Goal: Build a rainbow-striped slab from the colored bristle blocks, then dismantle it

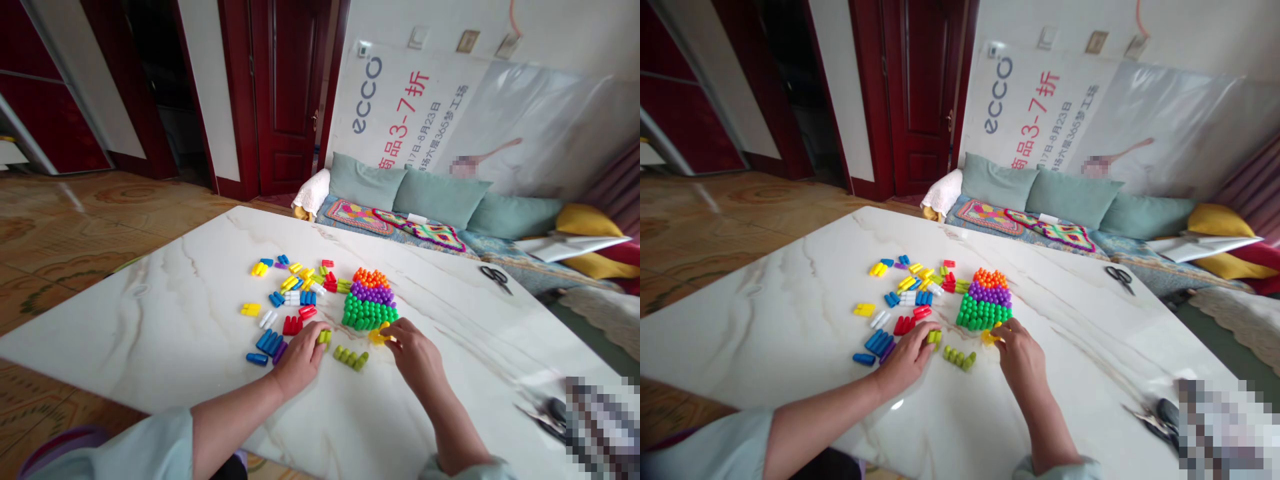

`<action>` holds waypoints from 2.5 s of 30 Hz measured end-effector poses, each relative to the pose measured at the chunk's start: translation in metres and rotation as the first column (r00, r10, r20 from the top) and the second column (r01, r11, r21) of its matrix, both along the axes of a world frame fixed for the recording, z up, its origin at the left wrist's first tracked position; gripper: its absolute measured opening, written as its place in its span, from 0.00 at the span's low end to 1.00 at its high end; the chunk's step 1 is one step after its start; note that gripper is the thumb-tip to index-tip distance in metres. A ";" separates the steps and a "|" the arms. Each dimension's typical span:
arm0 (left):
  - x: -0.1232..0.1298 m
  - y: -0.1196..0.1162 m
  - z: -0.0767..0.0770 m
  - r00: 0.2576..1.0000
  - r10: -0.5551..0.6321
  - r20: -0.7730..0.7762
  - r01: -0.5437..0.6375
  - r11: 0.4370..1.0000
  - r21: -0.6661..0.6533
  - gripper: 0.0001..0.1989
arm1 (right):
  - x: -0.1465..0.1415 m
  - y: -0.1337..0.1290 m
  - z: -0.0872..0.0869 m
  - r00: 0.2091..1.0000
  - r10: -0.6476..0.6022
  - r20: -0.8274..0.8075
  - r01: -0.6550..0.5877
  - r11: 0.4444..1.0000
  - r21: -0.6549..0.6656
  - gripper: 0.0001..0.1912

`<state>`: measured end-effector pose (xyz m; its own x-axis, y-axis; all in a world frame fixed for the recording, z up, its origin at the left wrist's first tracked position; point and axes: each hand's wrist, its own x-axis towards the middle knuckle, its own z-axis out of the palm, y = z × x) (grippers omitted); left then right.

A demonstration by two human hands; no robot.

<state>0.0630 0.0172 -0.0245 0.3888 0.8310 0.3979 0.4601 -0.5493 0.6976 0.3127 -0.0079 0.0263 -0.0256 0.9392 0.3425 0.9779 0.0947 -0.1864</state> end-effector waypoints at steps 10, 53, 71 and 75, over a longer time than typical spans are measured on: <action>0.000 0.000 0.001 1.000 -0.002 0.007 0.002 1.000 -0.008 0.18 | -0.009 0.000 -0.012 0.989 -0.035 -0.146 0.071 0.966 0.250 0.12; -0.001 0.001 0.002 0.927 -0.005 0.376 0.114 0.956 -0.269 0.08 | -0.065 -0.030 -0.009 0.866 0.403 -0.297 -0.340 0.909 0.242 0.14; -0.001 -0.005 0.013 0.891 -0.010 0.455 0.201 0.906 -0.373 0.18 | -0.069 0.007 0.014 0.795 0.150 -0.588 -0.032 0.978 0.205 0.07; -0.001 -0.003 0.008 0.897 -0.038 0.440 0.215 0.908 -0.360 0.19 | -0.046 0.014 0.019 0.842 0.087 -0.533 -0.032 0.993 0.111 0.07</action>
<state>0.0619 0.0137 -0.0163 0.3741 0.9058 0.1989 0.0256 -0.2245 0.9741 0.2664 0.0058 0.0457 0.1329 0.9047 0.4049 0.7196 0.1929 -0.6671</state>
